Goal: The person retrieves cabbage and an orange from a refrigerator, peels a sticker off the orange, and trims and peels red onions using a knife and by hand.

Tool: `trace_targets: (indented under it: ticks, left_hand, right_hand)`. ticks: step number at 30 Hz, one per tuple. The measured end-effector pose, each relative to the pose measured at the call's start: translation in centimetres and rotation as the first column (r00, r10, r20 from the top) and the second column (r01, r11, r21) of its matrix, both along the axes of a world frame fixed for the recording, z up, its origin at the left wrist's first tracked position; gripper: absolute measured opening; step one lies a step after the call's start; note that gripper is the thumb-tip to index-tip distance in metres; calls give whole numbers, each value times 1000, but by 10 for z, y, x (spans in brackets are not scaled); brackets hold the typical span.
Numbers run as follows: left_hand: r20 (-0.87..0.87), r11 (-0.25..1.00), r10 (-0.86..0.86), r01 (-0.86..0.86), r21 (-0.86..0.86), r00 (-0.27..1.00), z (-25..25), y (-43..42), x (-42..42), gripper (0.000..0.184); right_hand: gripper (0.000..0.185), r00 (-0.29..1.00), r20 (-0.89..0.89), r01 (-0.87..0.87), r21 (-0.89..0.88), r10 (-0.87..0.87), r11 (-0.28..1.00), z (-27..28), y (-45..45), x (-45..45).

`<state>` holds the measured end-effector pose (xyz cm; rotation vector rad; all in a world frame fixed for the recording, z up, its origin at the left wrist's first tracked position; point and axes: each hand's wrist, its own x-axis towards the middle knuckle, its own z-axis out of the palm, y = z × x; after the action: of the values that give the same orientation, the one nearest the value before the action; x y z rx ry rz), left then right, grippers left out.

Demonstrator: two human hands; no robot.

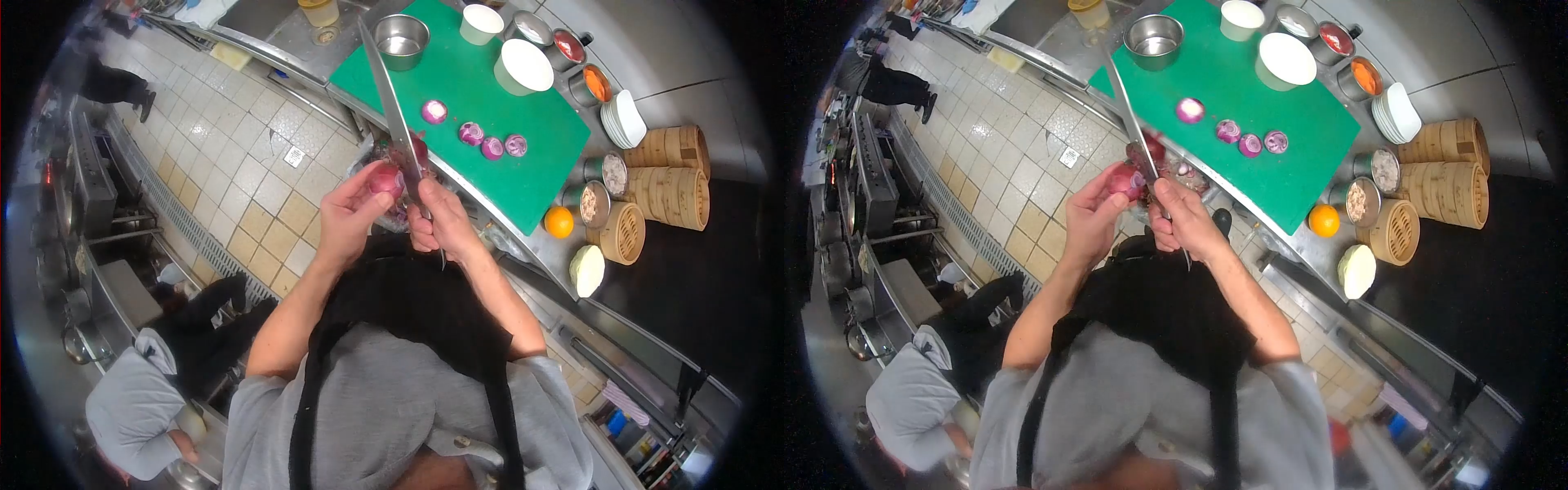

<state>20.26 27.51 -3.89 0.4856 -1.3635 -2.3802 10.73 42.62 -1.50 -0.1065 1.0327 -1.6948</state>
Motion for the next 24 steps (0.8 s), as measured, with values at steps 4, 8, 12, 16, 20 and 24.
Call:
trace_targets:
  ticks: [4,8,12,16,20,24]
  left_hand:
    - [-45,866,-30,48,497,999,13,-5,-3,46]
    - [107,948,8,-42,317,994,6,-3,-6,50]
    - [184,988,38,-65,142,982,20,-10,-4,39]
    - [27,862,-96,69,502,995,22,-30,10,36]
    - [42,860,-125,87,504,991,15,-37,12,37]
    - [130,827,-103,12,562,986,3,-40,11,42]
  right_hand:
    - [39,1000,0,2,-25,-2,1000,-5,0,0]
    - [38,995,-94,28,74,-21,997,-5,-5,2]
    - [36,996,-87,2,88,5,996,-6,-4,0]
    - [38,998,-36,52,141,-47,989,-15,-2,-4]
    - [43,997,-73,-3,168,15,986,-12,-3,-2]
    - [51,974,-188,-93,187,128,978,-7,-2,0]
